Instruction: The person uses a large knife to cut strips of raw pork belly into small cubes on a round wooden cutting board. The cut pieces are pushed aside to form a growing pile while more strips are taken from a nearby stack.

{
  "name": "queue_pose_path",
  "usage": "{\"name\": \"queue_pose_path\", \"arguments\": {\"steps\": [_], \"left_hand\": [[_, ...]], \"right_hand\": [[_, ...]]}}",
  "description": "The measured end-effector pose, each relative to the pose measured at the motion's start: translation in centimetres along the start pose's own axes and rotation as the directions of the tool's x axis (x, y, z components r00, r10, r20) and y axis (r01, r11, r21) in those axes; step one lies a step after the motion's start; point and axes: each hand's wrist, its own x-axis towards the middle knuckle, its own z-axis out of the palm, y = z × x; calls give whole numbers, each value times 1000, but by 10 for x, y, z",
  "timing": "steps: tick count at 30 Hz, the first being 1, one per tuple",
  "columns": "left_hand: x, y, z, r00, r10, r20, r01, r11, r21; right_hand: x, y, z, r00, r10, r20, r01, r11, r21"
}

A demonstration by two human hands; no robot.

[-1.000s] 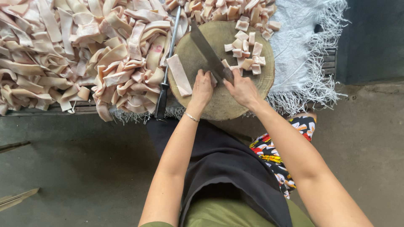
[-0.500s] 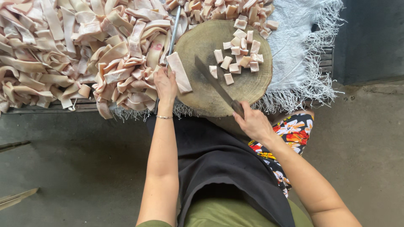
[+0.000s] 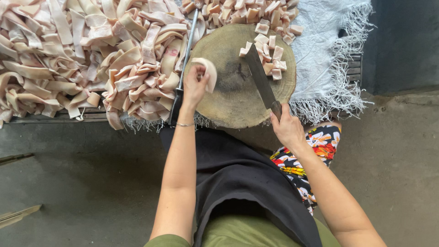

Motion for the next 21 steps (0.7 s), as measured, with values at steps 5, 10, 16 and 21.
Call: {"name": "queue_pose_path", "arguments": {"steps": [5,10,16,21], "left_hand": [[2,42,-13,933,-176,314,203,978,-55],[-4,-31,30,978,164,129,-197,932,304],[-29,-4,44,964,237,122,-252,656,712],[-21,7,74,922,311,230,-386,709,589]], "right_hand": [[2,2,1,998,-58,-18,59,998,18],[3,3,1,997,-75,-1,75,995,59],[-4,-3,-1,992,-125,0,125,990,69],[-23,-24,-4,989,-149,-11,149,986,77]]}}
